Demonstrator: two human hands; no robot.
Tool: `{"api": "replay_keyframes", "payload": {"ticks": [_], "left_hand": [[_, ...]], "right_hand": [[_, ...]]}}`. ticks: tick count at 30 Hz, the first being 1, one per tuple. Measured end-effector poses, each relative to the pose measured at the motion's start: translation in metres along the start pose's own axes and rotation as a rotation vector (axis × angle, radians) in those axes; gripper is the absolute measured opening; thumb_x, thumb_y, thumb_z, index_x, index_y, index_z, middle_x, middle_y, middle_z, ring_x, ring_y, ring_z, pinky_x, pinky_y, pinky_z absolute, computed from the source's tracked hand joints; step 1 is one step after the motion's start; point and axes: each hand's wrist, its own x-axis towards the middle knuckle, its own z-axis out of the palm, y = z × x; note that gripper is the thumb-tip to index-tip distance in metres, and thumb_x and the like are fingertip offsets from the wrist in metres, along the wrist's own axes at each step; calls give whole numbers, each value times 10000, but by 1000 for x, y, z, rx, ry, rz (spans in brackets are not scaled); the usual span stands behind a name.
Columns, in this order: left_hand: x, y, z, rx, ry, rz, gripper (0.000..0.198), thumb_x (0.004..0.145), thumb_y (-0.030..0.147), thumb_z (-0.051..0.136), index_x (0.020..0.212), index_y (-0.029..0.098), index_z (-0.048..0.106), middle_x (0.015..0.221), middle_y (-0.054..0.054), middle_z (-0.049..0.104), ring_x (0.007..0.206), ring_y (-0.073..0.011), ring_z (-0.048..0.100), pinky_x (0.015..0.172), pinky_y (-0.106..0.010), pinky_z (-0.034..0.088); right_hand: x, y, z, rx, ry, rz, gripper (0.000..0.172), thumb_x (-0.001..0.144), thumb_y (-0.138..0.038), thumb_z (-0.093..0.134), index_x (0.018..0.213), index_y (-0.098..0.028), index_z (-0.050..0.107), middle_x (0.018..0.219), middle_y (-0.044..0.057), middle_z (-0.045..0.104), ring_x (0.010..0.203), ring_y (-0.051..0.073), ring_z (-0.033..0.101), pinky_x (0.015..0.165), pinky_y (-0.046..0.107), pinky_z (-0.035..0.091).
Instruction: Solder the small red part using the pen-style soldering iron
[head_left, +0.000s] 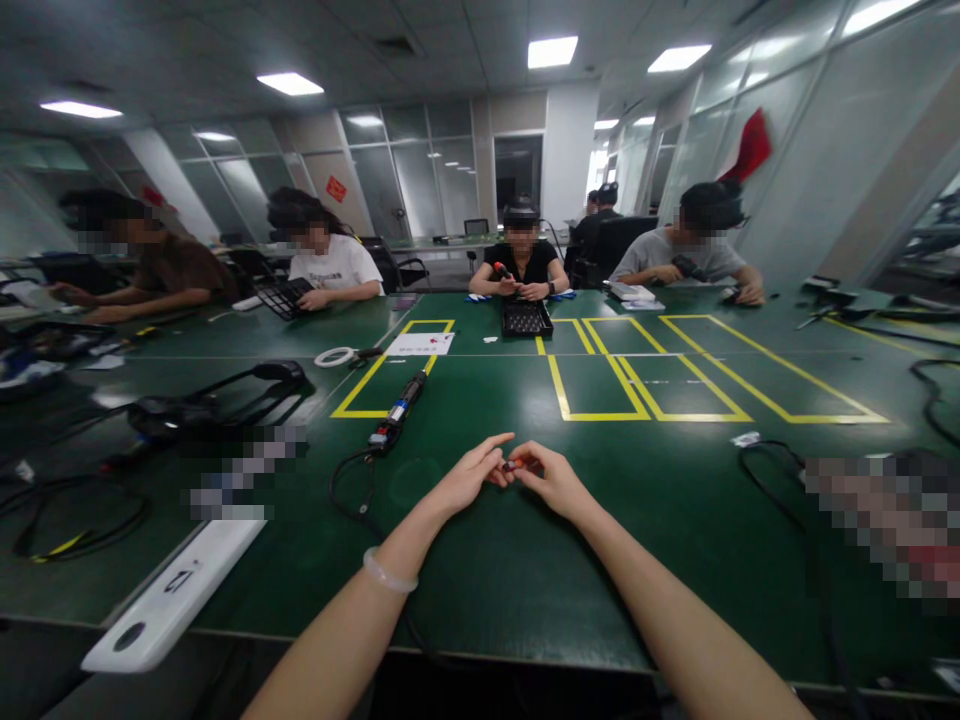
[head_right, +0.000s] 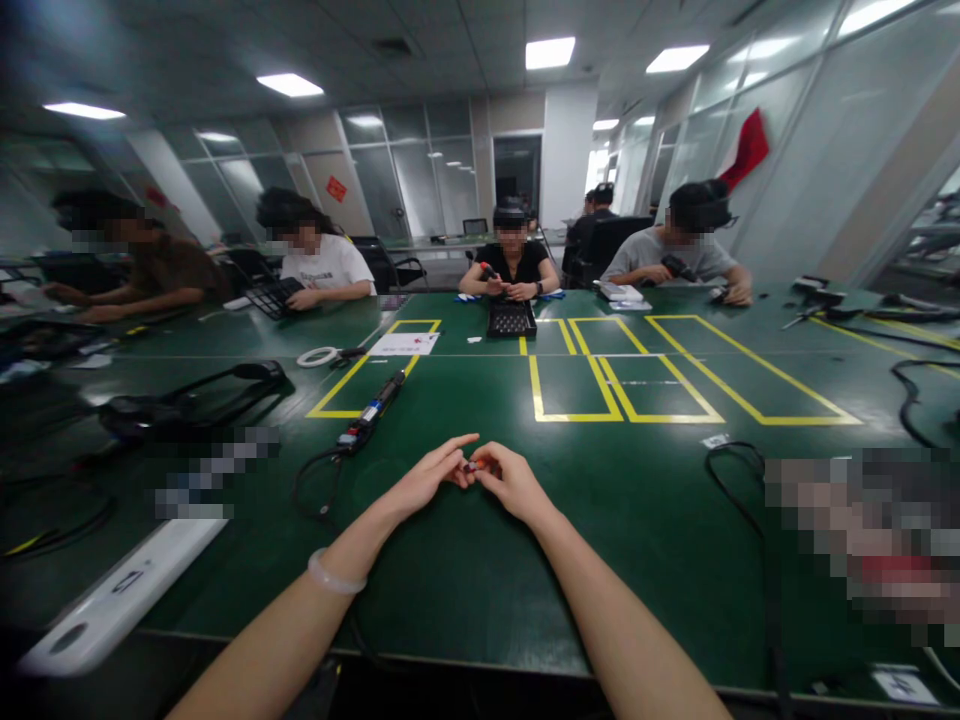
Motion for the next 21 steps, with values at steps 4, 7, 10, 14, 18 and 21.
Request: {"api": "replay_keyframes", "payload": {"ticks": [4, 7, 10, 14, 18, 21], "left_hand": [[-2, 4, 0, 239, 95, 134, 360, 902, 336, 430, 1219, 207, 541, 1010, -57, 594, 870, -142, 569, 791, -293, 460], [-5, 12, 3, 395, 123, 239, 293, 842, 248, 513, 1122, 225, 598, 1108, -60, 562, 967, -160, 553, 808, -280, 461], [-7, 17, 6, 458, 109, 273, 261, 814, 240, 555, 1066, 216, 621, 1044, -56, 581, 936, -163, 564, 801, -281, 467], [-7, 16, 6, 486, 145, 256, 198, 822, 293, 566, 975, 194, 642, 928, -45, 612, 844, -154, 573, 781, -285, 466], [-6, 11, 4, 480, 177, 240, 212, 821, 316, 572, 976, 185, 635, 899, -39, 628, 838, -156, 581, 783, -281, 462], [-5, 9, 3, 498, 160, 228, 223, 823, 337, 569, 973, 185, 636, 902, -40, 640, 844, -159, 591, 784, -278, 462]], "right_hand": [[1, 3, -1, 19, 45, 41, 167, 827, -265, 586, 966, -173, 605, 842, 20, 632, 719, 130, 564, 664, 242, 442], [1, 4, -2, 98, 37, 110, 209, 866, -345, 540, 943, -162, 603, 738, 12, 623, 658, 129, 564, 629, 242, 444], [2, 5, -2, 164, 2, 149, 288, 899, -411, 478, 887, -153, 604, 658, 7, 611, 609, 126, 555, 612, 245, 445], [3, 8, 1, 170, -15, 155, 334, 902, -449, 467, 809, -154, 591, 640, 5, 602, 594, 115, 532, 595, 235, 427], [4, 11, 5, 308, 23, 148, 311, 821, -456, 594, 946, -177, 534, 727, -1, 596, 670, 126, 566, 611, 235, 442], [3, 13, 5, 338, 13, 133, 309, 788, -430, 642, 921, -178, 525, 773, 6, 579, 696, 124, 564, 627, 236, 446]]}}
